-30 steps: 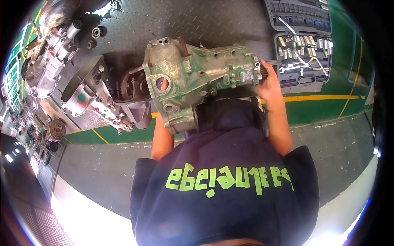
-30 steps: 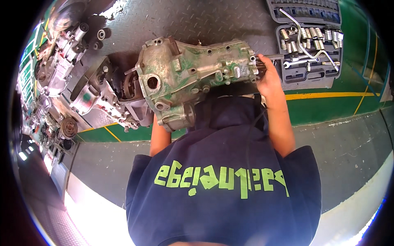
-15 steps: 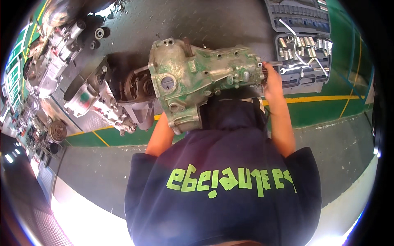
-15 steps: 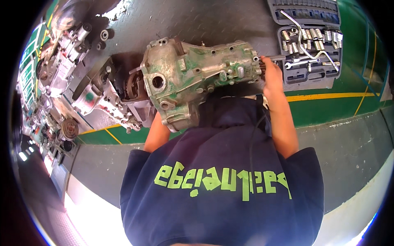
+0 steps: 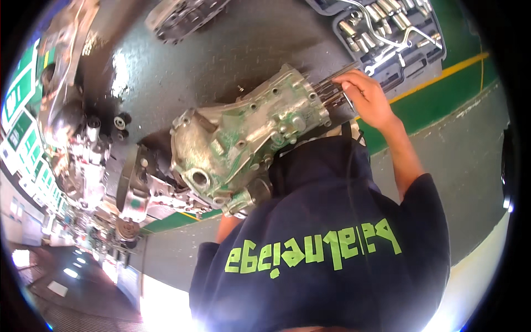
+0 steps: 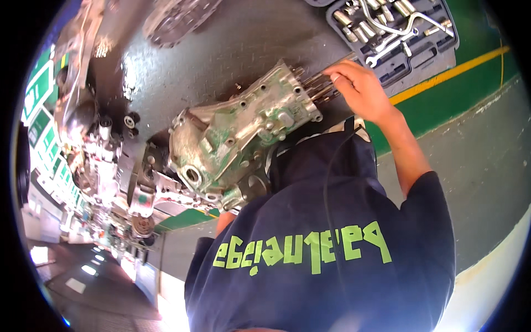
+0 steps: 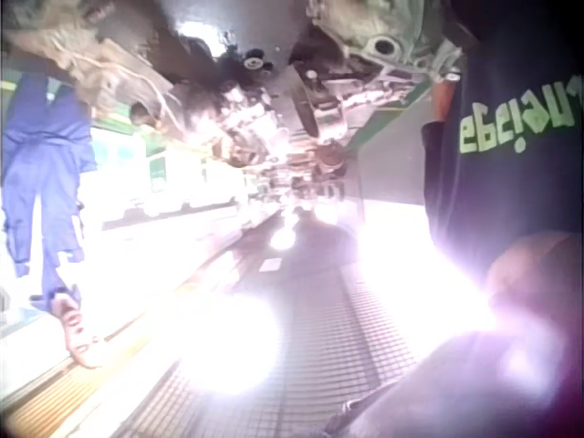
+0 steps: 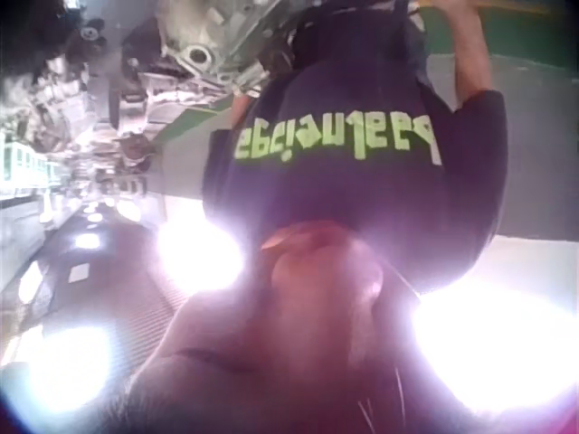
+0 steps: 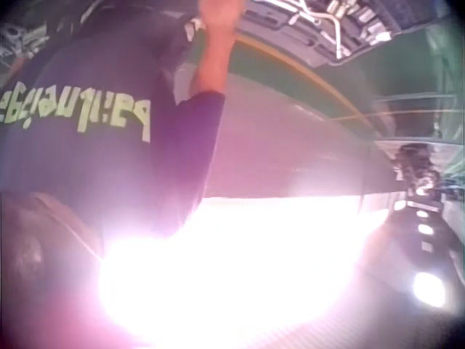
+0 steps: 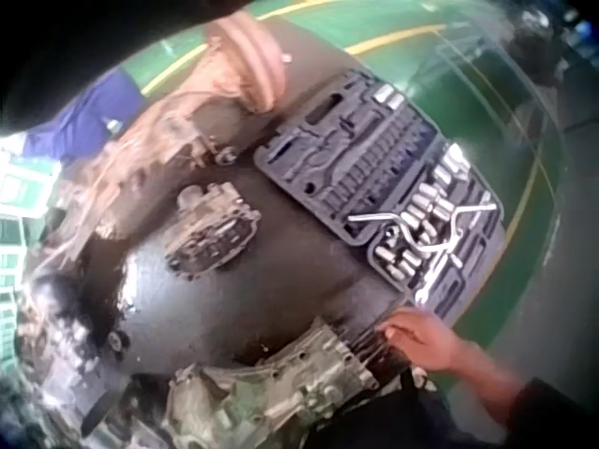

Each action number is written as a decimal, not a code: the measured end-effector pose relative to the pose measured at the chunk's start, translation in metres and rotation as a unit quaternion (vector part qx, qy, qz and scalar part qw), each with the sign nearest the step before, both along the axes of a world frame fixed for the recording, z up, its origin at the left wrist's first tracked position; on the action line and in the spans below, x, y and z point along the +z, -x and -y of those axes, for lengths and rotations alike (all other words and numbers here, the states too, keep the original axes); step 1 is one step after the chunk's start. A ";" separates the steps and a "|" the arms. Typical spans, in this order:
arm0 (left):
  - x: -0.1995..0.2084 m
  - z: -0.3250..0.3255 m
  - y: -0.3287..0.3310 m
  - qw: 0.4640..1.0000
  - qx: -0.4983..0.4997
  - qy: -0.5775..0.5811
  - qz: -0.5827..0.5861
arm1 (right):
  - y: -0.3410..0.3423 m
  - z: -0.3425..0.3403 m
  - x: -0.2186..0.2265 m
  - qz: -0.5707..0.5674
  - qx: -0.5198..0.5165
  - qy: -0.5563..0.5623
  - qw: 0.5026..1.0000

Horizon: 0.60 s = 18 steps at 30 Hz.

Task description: The person disassembles a transmission by removing the casing covers, separating the housing halves, and lifting out the gear cluster assembly by hand.

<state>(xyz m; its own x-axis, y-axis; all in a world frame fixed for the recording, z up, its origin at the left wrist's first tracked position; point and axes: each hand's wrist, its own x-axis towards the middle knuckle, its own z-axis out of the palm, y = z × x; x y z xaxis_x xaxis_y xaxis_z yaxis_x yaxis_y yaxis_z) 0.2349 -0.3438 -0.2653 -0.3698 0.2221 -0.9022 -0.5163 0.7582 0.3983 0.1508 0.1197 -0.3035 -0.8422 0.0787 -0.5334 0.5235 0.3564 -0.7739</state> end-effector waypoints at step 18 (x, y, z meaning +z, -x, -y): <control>0.038 0.057 0.039 0.987 0.053 0.145 0.047 | 0.045 0.032 0.019 0.070 0.326 -0.149 0.931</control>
<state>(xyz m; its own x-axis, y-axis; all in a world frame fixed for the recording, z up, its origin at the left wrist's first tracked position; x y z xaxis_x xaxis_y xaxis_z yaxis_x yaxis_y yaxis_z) 0.1956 -0.4003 -0.2270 -0.2887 -0.0853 -0.9536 -0.6227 0.7733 0.1194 0.1060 0.0878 -0.2841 -0.6867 -0.2626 -0.6779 0.2098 0.8213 -0.5306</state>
